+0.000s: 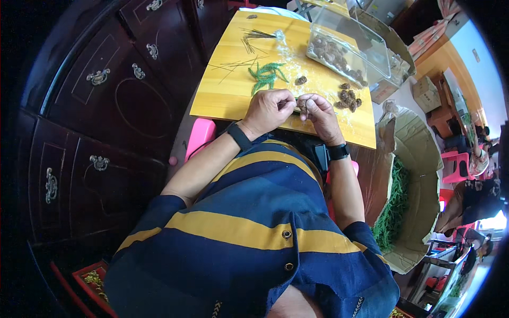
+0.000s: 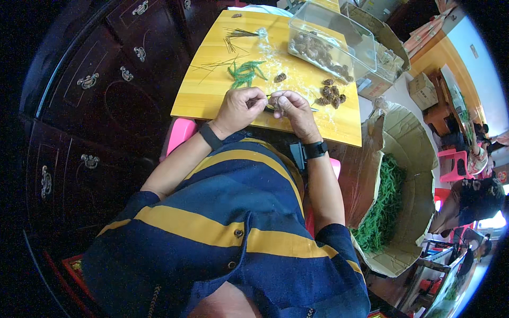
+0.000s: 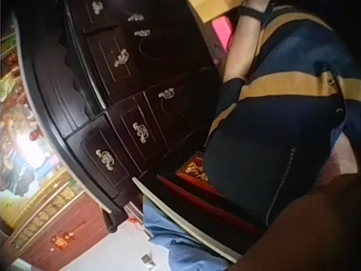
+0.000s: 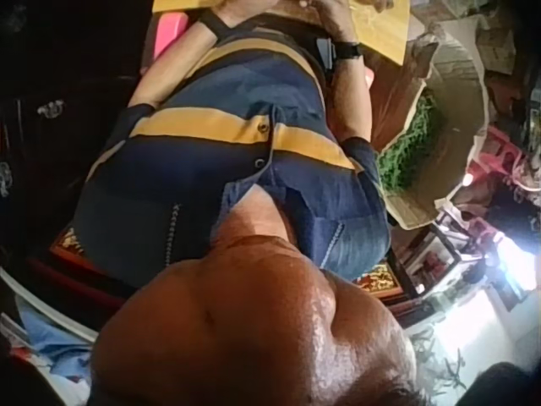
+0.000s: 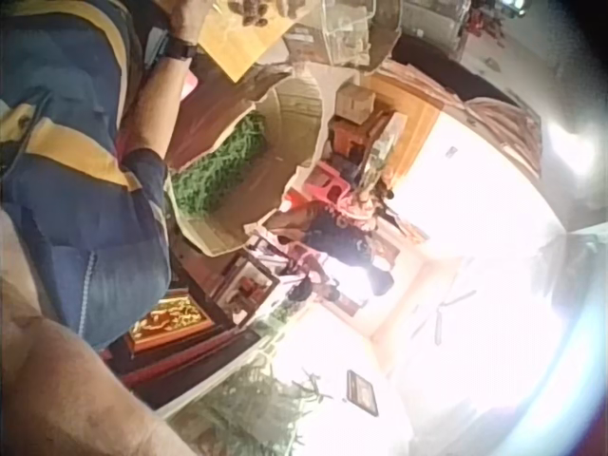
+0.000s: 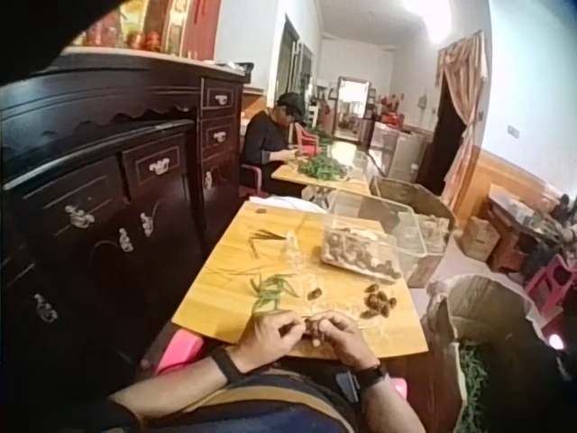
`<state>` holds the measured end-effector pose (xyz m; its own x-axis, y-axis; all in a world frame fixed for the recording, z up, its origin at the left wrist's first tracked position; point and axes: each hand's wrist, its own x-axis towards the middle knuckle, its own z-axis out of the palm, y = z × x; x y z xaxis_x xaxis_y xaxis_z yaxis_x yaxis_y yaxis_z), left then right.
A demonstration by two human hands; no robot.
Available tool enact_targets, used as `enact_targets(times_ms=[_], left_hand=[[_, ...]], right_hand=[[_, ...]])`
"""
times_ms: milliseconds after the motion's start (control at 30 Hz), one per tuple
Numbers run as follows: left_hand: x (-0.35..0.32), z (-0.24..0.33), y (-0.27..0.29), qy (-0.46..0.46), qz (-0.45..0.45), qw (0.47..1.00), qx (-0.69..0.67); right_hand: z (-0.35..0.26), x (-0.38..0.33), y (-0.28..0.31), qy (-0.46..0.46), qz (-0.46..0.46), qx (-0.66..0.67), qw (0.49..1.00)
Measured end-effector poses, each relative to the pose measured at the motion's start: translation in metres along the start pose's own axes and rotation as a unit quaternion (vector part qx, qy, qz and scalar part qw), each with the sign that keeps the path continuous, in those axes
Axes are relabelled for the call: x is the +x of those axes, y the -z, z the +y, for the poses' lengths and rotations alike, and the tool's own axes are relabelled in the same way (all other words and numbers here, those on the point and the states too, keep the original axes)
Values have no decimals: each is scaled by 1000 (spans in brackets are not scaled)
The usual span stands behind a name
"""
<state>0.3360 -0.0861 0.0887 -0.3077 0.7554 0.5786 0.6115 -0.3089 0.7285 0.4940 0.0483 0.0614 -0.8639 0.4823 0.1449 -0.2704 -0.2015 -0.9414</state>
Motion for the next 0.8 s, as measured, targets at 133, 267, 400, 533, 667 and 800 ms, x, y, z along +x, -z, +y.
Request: enact_targets(times_ms=[133,267,400,533,667,800], left_hand=[[-1,2,-1,-4,-1,1000,11],[0,4,-1,7,-4,1000,-19],[-1,4,-2,30,-16,998,-60],[-1,4,-2,50,-20,995,-82],[1,5,2,57,-27,994,-87],[3,5,4,56,-40,993,-99]], right_hand=[[-2,1,4,-2,2,-20,1000],[-1,1,8,1,-37,31,999],[-1,2,3,13,-26,57,998],[-1,1,1,17,-5,63,998],[0,0,4,8,-48,85,995],[-5,-2,5,-5,-77,104,992]])
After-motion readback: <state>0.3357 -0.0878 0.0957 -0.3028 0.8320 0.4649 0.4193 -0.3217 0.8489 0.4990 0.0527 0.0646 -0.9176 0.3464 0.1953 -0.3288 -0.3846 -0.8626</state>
